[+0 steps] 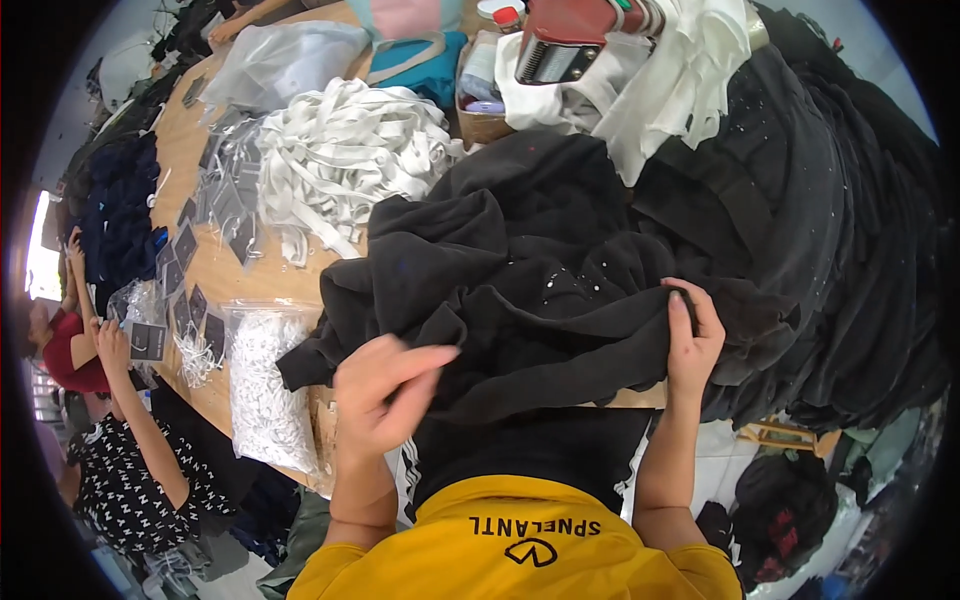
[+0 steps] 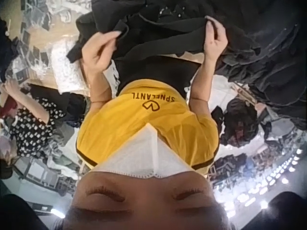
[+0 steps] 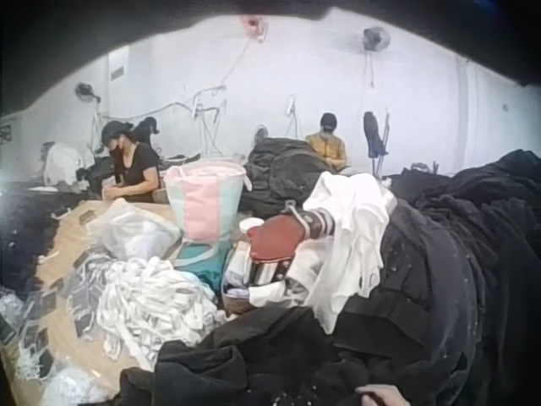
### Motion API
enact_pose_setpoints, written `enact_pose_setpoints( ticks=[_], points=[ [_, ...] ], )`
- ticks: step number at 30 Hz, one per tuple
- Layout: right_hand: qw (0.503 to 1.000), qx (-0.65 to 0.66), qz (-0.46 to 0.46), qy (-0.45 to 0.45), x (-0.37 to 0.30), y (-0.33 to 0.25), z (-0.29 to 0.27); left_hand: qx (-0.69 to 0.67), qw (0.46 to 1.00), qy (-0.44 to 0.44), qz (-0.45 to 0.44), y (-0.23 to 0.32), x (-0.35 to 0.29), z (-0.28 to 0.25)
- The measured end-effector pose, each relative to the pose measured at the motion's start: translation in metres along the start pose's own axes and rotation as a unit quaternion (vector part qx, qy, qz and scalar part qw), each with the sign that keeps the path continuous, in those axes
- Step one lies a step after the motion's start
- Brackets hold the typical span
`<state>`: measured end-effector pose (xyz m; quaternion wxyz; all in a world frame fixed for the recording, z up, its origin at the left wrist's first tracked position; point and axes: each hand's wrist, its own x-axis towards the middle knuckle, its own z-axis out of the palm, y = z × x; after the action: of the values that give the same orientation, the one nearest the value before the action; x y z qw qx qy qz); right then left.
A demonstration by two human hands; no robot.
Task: Inspecting and sorting black hoodies for quality or preparation in a textile manufacturing setting.
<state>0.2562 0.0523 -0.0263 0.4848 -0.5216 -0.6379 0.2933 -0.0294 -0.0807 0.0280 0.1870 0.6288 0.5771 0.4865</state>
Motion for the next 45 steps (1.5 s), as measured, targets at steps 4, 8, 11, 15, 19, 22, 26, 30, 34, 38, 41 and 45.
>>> enact_pose_setpoints(
  ticks=[4,8,11,15,19,22,26,30,34,38,41,45],
  points=[
    [0.992,-0.084,-0.097,-0.009,-0.008,-0.008,-0.007,0.115,0.968,-0.204,0.093,-0.005,0.017,0.054],
    [0.997,-0.025,0.041,0.058,-0.014,0.001,-0.016,0.078,0.868,-0.471,0.132,0.009,-0.021,0.092],
    [0.977,0.137,0.13,0.094,-0.014,0.013,-0.02,-0.041,0.881,-0.457,0.116,0.021,-0.048,0.105],
    [0.953,0.242,0.151,0.106,-0.011,0.02,-0.021,-0.114,0.891,-0.431,0.084,0.023,-0.049,0.104],
    [0.889,0.397,0.223,0.051,-0.003,0.02,-0.021,-0.094,0.933,-0.342,0.063,0.02,-0.033,0.094],
    [0.847,0.469,0.252,-0.004,-0.001,0.021,-0.022,0.049,0.98,-0.194,0.011,0.008,-0.019,0.092],
    [0.735,0.599,0.31,-0.074,-0.007,0.026,-0.025,0.194,0.974,-0.112,-0.026,-0.018,-0.006,0.097],
    [0.671,0.652,0.335,-0.109,-0.011,0.028,-0.03,0.115,0.977,-0.142,-0.113,-0.04,-0.002,0.096],
    [0.677,0.645,0.35,-0.06,-0.009,0.027,-0.033,-0.278,0.919,-0.012,-0.279,-0.055,0.002,0.073],
    [0.674,0.645,0.348,-0.09,-0.008,0.03,-0.027,-0.513,0.769,0.102,-0.367,-0.068,0.002,0.043],
    [0.682,0.639,0.339,-0.113,-0.005,0.029,-0.017,-0.563,0.725,0.131,-0.375,-0.071,0.0,0.039],
    [0.795,0.514,0.315,-0.066,0.002,0.006,-0.006,-0.695,0.629,0.066,-0.343,-0.064,0.0,0.049]
  ],
)
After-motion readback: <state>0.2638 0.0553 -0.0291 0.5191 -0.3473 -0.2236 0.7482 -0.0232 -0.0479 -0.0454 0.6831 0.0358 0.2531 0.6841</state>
